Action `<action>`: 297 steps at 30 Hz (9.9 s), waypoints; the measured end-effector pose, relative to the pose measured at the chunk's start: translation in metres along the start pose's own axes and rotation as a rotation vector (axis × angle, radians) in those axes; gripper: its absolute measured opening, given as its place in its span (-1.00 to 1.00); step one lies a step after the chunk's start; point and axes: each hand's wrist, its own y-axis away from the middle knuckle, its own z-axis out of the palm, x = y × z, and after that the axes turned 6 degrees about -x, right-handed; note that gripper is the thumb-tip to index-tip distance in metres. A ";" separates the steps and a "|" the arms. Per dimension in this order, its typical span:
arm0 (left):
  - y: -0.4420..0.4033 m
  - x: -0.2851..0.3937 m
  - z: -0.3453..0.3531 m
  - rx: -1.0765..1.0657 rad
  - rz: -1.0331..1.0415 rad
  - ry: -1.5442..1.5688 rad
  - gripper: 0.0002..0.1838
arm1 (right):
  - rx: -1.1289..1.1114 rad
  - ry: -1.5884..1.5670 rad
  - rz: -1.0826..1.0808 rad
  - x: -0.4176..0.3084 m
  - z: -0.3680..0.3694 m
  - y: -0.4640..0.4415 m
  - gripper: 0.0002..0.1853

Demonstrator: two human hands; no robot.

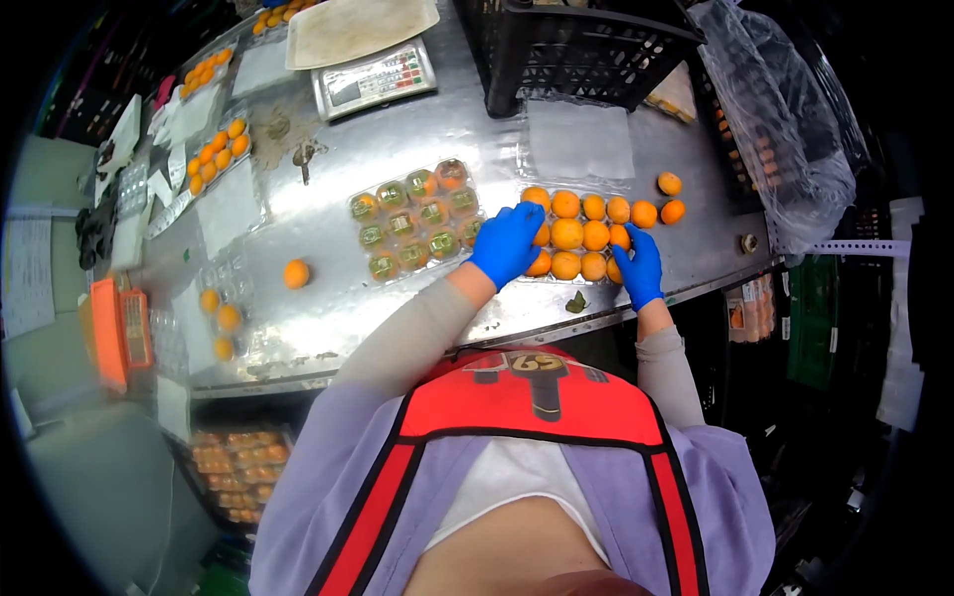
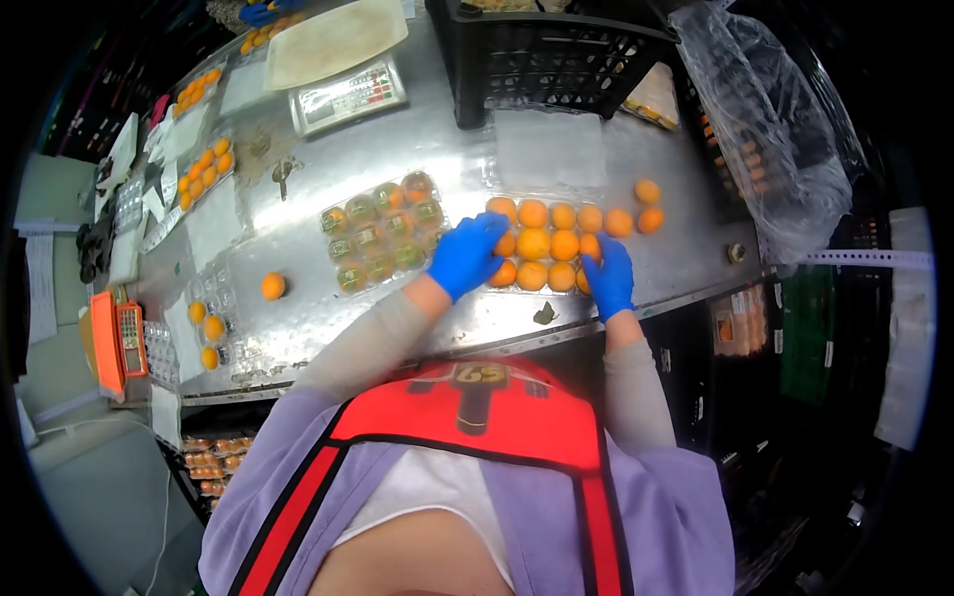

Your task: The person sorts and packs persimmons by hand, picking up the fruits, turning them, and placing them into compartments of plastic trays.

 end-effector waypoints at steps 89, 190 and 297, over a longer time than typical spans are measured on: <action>0.002 -0.225 -0.215 0.895 -0.366 1.706 -0.63 | -0.550 -1.547 0.146 -0.327 0.152 -0.402 -0.78; 0.182 -0.143 -0.099 0.440 -0.936 1.591 -0.73 | -1.043 -0.076 -1.218 -0.222 0.104 0.000 -0.47; 0.034 -0.119 -0.148 0.858 -0.652 1.048 -0.33 | -0.012 -0.789 -0.317 -0.204 0.020 -0.071 -0.33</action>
